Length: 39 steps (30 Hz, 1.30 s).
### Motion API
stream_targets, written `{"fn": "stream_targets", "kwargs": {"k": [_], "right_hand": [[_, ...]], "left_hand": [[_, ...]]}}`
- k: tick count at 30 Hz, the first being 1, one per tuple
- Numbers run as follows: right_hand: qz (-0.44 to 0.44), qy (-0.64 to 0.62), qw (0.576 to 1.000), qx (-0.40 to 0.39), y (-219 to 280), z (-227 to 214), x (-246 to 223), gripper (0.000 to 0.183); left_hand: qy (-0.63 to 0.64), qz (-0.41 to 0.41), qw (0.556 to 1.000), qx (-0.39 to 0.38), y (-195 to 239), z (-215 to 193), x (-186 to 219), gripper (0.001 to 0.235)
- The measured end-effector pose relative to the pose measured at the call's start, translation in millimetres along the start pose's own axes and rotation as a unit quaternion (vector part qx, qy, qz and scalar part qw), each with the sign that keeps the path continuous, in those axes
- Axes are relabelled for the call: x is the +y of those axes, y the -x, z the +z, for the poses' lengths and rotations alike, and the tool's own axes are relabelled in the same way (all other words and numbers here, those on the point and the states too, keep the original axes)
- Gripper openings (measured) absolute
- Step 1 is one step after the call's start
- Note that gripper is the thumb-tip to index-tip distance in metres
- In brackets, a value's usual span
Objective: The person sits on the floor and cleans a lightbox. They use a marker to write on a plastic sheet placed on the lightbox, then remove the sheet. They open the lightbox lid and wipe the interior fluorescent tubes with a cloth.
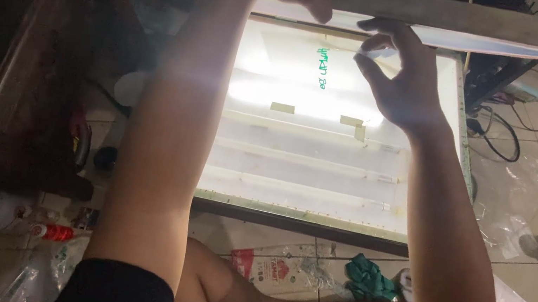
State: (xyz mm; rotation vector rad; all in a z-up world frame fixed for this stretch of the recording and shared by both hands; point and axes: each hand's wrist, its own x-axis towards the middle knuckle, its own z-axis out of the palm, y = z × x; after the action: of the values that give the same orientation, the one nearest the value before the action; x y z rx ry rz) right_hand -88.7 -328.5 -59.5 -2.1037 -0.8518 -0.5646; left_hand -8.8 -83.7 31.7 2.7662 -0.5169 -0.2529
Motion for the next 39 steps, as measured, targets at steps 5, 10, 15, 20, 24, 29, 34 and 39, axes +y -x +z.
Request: {"fn": "stream_targets", "kwargs": {"k": [5,10,15,20,24,29,34,39], "right_hand": [[0.019,-0.003,1.000,-0.016,-7.4,-8.2,-6.1,0.033],[0.026,-0.001,0.999,-0.026,1.2,-6.6,-2.3,0.034],[0.074,-0.002,0.995,-0.060,19.3,-6.7,-15.8,0.039],[0.078,-0.028,0.995,-0.051,57.1,8.2,-17.8,0.040],[0.140,-0.021,0.988,-0.062,93.2,24.2,-18.5,0.041],[0.196,-0.071,0.974,-0.086,147.3,50.6,-20.8,0.024],[0.337,-0.205,0.909,-0.132,206.2,66.1,-43.6,0.036],[0.360,-0.265,0.892,-0.069,261.9,89.8,-33.7,0.035]], "left_hand": [[-0.031,0.054,0.995,0.074,5.3,-8.4,5.6,0.070],[-0.025,0.032,0.997,0.069,19.1,1.2,7.3,0.077],[0.058,0.227,0.959,0.162,34.7,22.1,1.6,0.099],[0.099,0.247,0.946,0.187,62.1,52.9,10.5,0.105],[0.090,0.230,0.957,0.153,102.3,86.4,20.6,0.134],[0.119,0.176,0.968,0.131,145.2,139.8,24.3,0.128],[0.121,0.161,0.972,0.120,148.8,223.5,-1.7,0.127],[0.100,0.213,0.957,0.167,138.4,287.5,-26.6,0.130]]}}
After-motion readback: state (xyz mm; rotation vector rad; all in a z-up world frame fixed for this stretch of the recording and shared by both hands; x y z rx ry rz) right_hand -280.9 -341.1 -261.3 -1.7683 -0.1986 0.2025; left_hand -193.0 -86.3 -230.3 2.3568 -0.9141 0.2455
